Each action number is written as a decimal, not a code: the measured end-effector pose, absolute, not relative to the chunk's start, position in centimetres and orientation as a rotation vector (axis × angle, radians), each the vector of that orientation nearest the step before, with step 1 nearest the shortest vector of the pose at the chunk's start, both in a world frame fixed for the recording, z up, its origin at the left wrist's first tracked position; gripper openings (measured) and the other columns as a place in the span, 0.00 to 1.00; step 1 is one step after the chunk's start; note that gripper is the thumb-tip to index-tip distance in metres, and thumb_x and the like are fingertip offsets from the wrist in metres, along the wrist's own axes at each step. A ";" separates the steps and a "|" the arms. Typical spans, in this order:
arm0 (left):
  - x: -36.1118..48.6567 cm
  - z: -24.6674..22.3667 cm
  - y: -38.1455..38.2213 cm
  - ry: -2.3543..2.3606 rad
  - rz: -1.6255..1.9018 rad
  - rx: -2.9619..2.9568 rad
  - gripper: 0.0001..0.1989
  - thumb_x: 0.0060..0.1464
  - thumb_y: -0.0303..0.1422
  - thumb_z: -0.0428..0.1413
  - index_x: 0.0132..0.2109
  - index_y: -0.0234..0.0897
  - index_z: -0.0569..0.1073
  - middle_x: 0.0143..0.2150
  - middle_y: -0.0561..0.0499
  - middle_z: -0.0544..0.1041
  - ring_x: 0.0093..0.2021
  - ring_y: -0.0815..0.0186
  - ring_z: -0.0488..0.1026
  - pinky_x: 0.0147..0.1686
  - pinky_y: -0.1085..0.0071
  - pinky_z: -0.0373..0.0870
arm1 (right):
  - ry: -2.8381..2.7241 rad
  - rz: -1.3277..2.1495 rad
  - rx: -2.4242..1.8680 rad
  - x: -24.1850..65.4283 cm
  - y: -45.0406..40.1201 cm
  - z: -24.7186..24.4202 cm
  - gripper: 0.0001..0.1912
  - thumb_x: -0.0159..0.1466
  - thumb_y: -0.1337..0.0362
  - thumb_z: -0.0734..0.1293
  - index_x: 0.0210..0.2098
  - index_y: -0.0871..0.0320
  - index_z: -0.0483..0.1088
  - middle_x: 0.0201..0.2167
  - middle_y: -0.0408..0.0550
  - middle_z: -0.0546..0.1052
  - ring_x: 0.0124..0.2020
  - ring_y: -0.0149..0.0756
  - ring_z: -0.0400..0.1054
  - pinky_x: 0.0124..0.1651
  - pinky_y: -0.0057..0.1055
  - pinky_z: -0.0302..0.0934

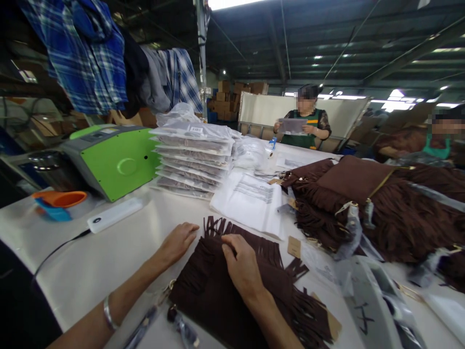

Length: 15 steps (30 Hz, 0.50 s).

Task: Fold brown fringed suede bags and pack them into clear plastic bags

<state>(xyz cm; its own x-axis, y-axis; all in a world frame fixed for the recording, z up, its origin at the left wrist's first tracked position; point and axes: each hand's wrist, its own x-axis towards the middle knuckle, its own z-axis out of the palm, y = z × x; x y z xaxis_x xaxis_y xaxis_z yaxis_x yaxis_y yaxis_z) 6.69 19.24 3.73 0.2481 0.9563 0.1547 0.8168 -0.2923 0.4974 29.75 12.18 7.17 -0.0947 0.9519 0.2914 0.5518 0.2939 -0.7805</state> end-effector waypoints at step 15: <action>8.4 3.7 22.6 1.660 0.325 2.551 0.14 0.61 0.21 0.42 0.43 0.38 0.69 0.45 0.46 0.72 0.47 0.60 0.69 0.45 0.66 0.70 | -2.467 0.033 -1.674 26.0 20.9 6.2 0.12 0.64 0.73 0.59 0.35 0.60 0.75 0.38 0.53 0.77 0.42 0.42 0.69 0.44 0.34 0.60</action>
